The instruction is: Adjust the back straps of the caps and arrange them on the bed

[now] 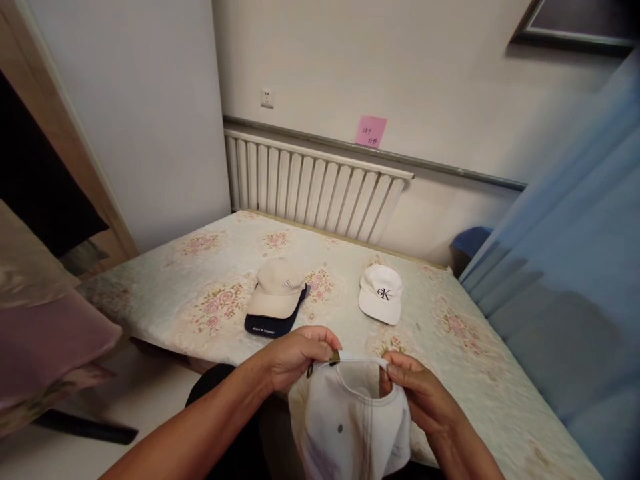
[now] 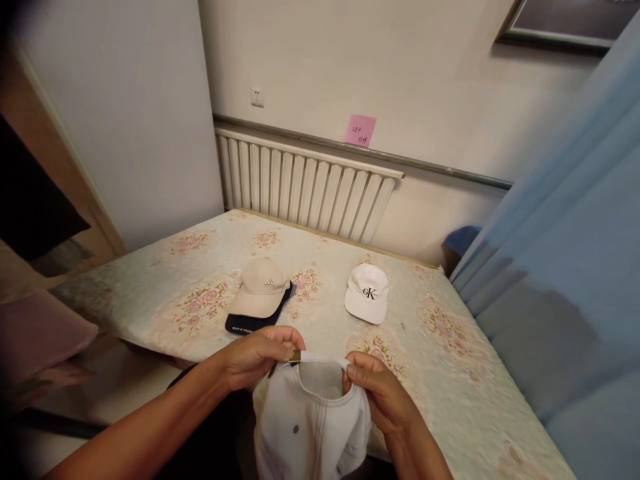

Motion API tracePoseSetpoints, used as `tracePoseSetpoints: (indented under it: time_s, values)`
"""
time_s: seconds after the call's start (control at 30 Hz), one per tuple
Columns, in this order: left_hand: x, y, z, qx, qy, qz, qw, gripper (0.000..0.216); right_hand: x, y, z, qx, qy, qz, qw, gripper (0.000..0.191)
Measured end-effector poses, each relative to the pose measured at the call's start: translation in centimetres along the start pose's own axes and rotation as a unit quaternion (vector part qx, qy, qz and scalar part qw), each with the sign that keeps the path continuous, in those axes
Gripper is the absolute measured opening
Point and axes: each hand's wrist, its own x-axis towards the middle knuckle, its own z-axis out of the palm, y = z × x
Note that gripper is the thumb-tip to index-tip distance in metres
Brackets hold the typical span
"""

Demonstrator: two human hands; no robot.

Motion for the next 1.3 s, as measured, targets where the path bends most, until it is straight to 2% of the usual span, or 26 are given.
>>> tracePoseSetpoints:
  time_s: [0.33,1.1,1.3]
  values:
    - [0.2,-0.5,-0.4,-0.018,-0.022,0.011,1.000,0.022,0.0,0.1,-0.1,-0.004,-0.005,-0.001,1.000,0.027]
    - [0.3,-1.0,-0.5,-0.018,-0.009,0.022,1.000,0.019,0.1,0.1,-0.2,0.009,-0.007,0.002,1.000,0.024]
    - [0.1,-0.8,-0.8,-0.010,-0.023,0.009,1.000,0.028,0.1,-0.1,-0.3,0.007,-0.002,-0.004,1.000,0.023]
